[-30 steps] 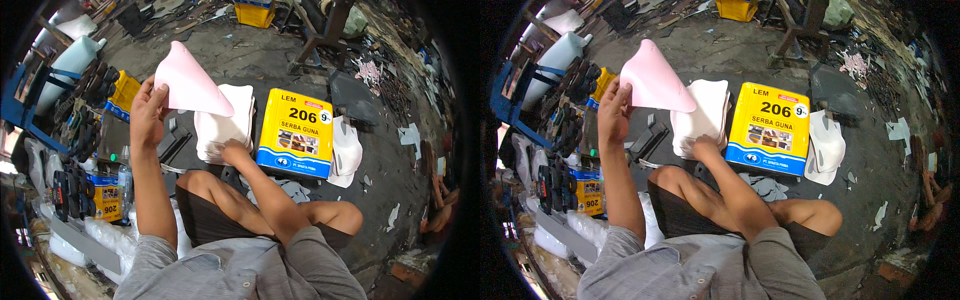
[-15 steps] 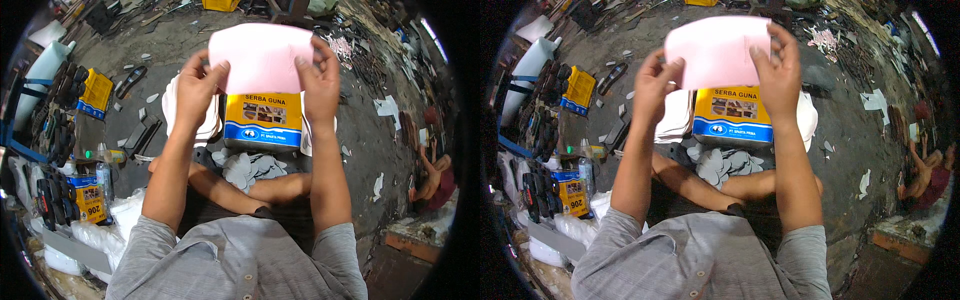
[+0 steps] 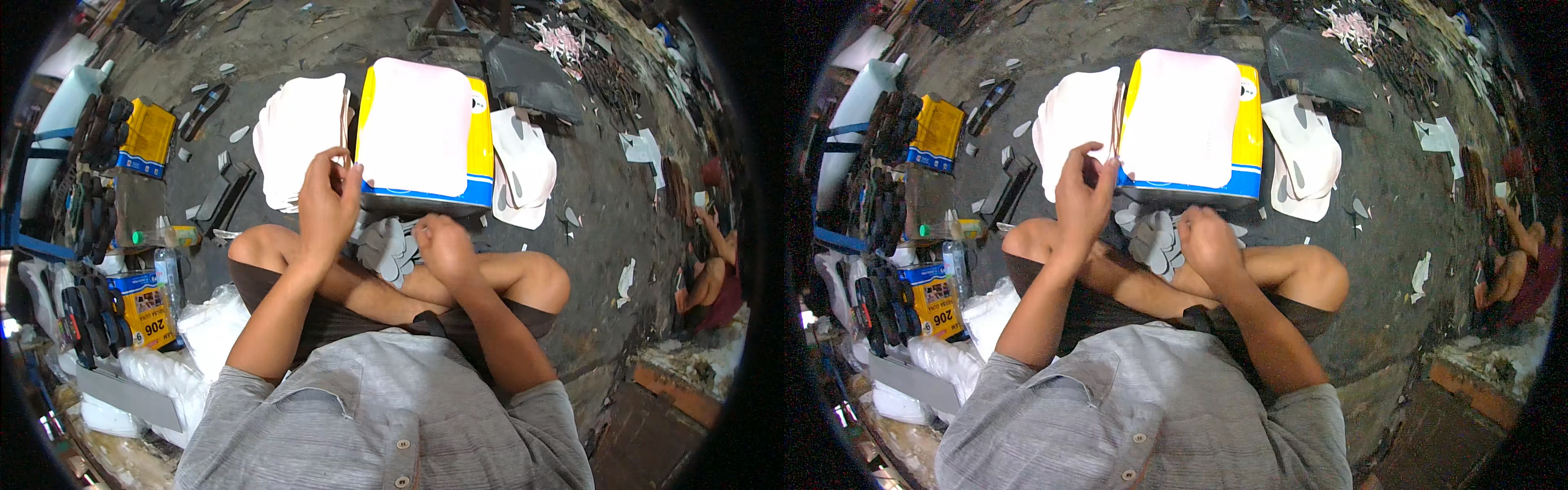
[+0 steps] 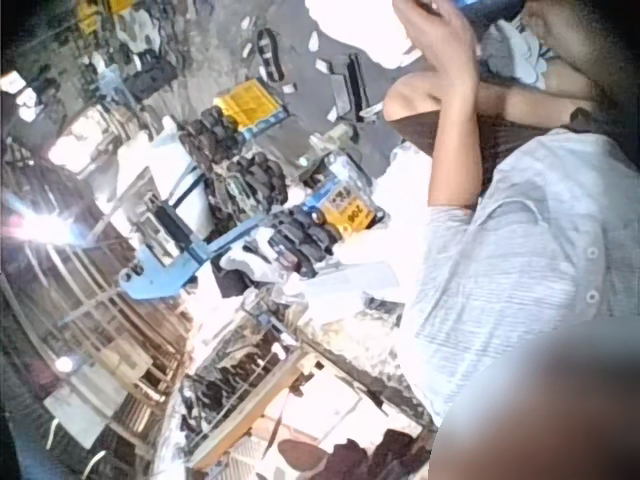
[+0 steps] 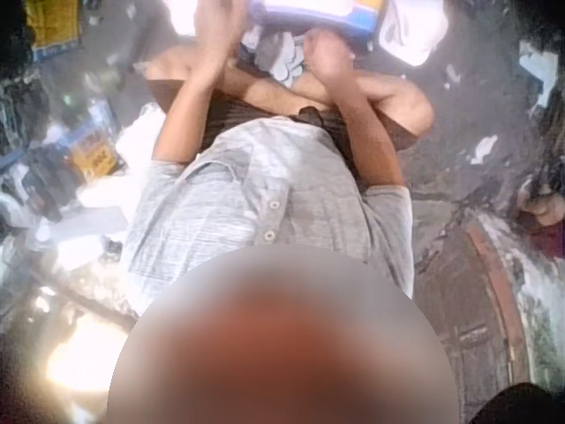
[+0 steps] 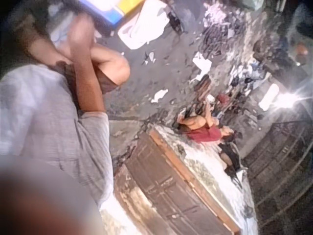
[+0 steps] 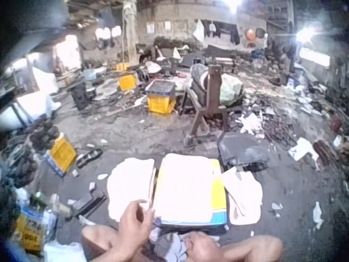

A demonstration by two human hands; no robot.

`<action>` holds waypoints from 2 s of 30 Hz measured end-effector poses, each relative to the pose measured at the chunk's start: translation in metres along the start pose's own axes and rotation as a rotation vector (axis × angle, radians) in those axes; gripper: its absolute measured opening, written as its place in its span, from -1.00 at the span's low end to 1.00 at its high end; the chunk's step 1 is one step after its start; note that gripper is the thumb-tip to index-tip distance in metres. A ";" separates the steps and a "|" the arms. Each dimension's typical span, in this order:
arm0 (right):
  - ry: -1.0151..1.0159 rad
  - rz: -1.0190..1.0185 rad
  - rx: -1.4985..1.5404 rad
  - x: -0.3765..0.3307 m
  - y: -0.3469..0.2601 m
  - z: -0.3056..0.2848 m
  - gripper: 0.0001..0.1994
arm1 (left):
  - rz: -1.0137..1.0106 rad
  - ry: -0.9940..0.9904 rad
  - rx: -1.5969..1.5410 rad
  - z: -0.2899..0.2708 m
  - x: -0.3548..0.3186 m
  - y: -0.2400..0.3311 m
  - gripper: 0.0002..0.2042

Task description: The person sits on the floor and assembles sandals by hand. They pick up a white sole and a grey strap, then press the strap onto the sole. The person repeats this process with multiple pairs of soles and straps, stacking the finished sandals.

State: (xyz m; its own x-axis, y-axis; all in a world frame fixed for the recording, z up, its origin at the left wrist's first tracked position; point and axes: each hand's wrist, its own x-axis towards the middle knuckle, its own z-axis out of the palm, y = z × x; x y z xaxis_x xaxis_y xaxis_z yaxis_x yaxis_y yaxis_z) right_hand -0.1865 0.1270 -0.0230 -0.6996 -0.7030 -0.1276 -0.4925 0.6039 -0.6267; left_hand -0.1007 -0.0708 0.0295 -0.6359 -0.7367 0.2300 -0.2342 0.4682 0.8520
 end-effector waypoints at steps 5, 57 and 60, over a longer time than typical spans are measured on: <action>0.037 0.009 -0.062 -0.026 0.012 0.024 -0.86 | -0.233 -0.388 -0.069 0.011 -0.063 -0.011 -0.84; -0.012 -0.606 -0.294 0.090 -0.007 -0.152 -0.81 | 0.186 -0.405 0.026 0.072 -0.011 0.033 -0.81; -0.070 -0.646 -0.247 0.088 -0.006 -0.155 -0.72 | 0.258 -0.340 0.137 0.077 -0.009 0.038 -0.80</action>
State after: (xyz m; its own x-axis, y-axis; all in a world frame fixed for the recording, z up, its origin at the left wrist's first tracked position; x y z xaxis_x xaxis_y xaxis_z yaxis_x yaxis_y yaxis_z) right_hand -0.3253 0.1195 0.0891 -0.1955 -0.9680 0.1573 -0.9083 0.1182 -0.4013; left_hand -0.1602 -0.0089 0.0234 -0.8867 -0.3956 0.2394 -0.1171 0.6929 0.7114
